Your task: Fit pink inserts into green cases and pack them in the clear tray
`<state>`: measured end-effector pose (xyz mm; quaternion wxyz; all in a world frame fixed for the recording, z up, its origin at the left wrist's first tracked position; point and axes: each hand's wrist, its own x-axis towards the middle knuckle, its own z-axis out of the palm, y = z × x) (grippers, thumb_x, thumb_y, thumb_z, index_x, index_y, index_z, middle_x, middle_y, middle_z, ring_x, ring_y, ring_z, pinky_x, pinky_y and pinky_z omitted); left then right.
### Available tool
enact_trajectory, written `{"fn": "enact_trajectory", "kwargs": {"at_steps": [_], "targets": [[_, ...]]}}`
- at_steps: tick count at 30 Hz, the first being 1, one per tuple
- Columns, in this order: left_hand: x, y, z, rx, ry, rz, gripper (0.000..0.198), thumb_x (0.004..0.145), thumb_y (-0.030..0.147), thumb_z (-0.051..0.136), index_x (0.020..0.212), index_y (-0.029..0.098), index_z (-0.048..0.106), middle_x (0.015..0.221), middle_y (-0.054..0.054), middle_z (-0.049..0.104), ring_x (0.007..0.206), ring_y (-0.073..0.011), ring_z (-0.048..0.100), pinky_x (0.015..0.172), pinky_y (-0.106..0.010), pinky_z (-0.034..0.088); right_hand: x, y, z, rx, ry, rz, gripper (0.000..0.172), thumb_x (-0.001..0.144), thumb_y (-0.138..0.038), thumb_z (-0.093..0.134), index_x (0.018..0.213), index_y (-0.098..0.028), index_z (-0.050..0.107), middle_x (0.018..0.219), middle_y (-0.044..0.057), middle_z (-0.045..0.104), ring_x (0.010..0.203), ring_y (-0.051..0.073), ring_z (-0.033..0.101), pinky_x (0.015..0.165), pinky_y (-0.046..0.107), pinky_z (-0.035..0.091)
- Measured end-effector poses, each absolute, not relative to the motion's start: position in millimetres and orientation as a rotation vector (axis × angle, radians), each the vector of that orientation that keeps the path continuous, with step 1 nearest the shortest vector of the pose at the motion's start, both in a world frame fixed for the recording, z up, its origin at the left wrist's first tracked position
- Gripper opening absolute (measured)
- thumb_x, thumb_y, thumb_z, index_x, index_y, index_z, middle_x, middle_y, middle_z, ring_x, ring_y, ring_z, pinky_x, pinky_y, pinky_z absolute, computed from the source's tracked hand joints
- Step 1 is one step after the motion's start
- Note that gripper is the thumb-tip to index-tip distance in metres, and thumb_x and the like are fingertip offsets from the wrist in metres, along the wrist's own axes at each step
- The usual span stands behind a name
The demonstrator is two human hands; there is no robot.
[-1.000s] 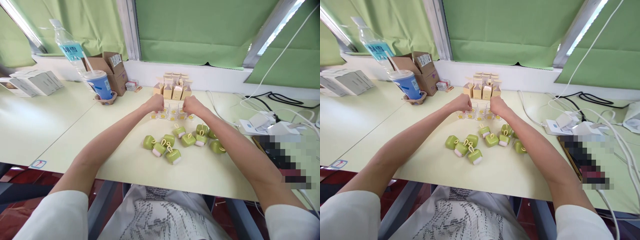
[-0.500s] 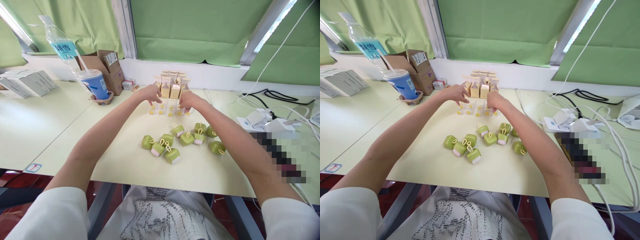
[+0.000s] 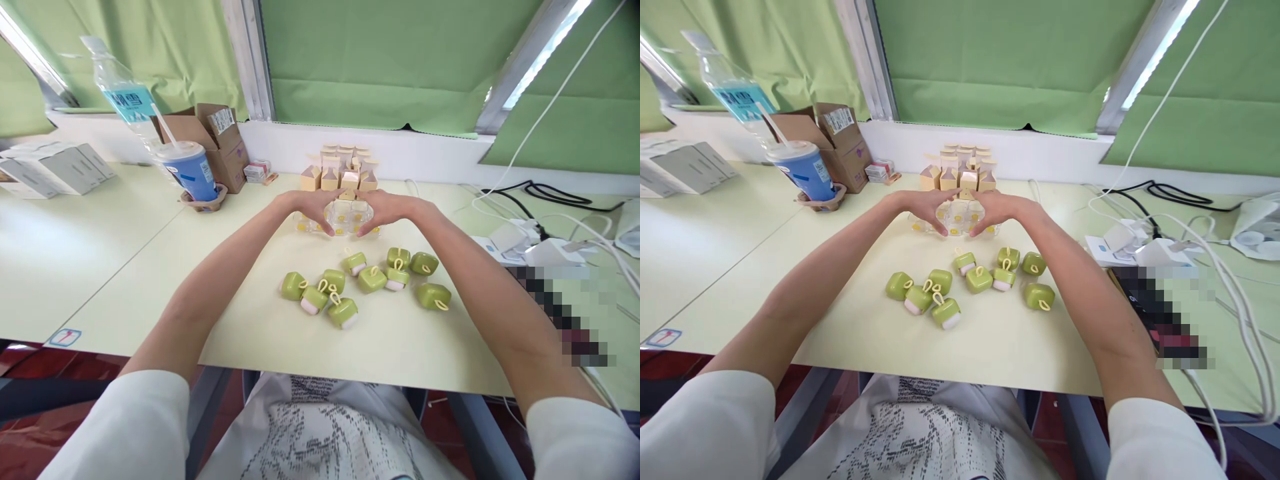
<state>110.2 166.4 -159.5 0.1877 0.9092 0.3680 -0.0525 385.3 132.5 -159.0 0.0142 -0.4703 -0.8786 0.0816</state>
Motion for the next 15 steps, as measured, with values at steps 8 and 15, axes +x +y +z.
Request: {"fn": "enact_trajectory", "kwargs": {"at_steps": [8, 15], "targets": [[108.0, 158.1, -158.1, 2.57, 1.008, -0.104, 0.166, 0.066, 0.087, 0.083, 0.196, 0.03, -0.003, 0.196, -0.012, 0.04, 0.174, -0.0442, 0.048, 0.144, -0.049, 0.039, 381.7, 132.3, -170.4, -1.508, -2.745, 0.372, 0.107, 0.081, -0.071, 0.098, 0.17, -0.021, 0.066, 0.173, 0.019, 0.067, 0.161, 0.049, 0.062, 0.136, 0.058, 0.05], [92.3, 154.2, -138.1, 2.566, 1.121, -0.19, 0.176, 0.056, 0.085, 0.089, 0.196, 0.031, -0.003, 0.205, -0.009, 0.013, 0.188, -0.0457, 0.018, 0.152, -0.049, 0.02, 389.0, 130.9, -162.9, -1.466, -2.721, 0.338, 0.126, 0.071, -0.069, 0.103, 0.179, -0.024, 0.057, 0.179, 0.017, 0.064, 0.166, 0.052, 0.057, 0.139, 0.063, 0.049]]}}
